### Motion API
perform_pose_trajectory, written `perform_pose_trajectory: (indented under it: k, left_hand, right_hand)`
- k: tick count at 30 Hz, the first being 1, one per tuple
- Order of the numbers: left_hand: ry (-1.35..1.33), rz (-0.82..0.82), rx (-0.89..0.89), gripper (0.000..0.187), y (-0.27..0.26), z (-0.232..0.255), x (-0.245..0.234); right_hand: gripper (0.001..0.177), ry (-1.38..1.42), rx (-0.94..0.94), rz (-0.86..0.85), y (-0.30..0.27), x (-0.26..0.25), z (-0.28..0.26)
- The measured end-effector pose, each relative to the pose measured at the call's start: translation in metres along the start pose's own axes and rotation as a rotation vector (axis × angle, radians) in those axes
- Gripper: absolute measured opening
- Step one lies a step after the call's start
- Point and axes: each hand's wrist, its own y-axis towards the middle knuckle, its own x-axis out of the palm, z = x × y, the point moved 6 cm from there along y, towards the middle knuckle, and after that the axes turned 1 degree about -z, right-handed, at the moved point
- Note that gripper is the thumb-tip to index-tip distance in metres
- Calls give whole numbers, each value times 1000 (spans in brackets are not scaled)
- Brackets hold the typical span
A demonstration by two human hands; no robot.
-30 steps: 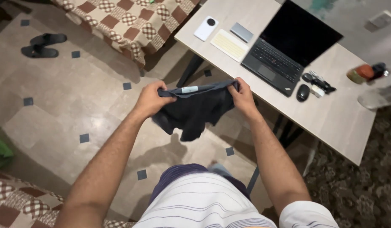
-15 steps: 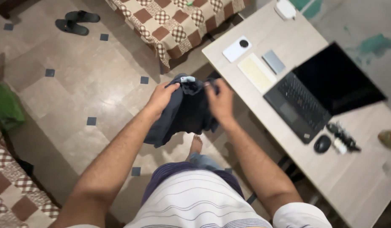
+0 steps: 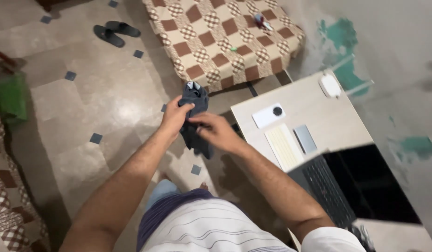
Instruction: The person wipes a white router and a white desk surface using a dark cloth, then switches to a patterned cloth to wipe the desk again. They move a laptop, mouse, and other small items aside to access the surface, then return them to their original positions.
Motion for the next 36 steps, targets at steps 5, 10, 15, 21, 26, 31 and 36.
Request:
perform_pose_trajectory:
  k: [5, 10, 15, 21, 26, 31, 36]
  left_hand:
    - [-37, 61, -86, 29, 37, 21, -43]
    - [47, -37, -24, 32, 88, 62, -99]
    - [275, -43, 234, 39, 142, 131, -172]
    - [488, 44, 537, 53, 177, 208, -261]
    - [648, 219, 313, 25, 214, 224, -335]
    - [544, 247, 200, 17, 275, 220, -408]
    - [410, 435, 419, 18, 336, 245, -477]
  right_hand:
    - [61, -8, 73, 413, 78, -39, 17]
    - [66, 23, -226, 208, 193, -30, -7]
    - [32, 258, 140, 90, 307, 1, 39]
    - [21, 257, 101, 351, 431, 13, 58]
    - [26, 477, 50, 272, 527, 27, 46]
    - [30, 582, 84, 151, 621, 43, 57]
    - [32, 550, 115, -9, 715, 38, 57]
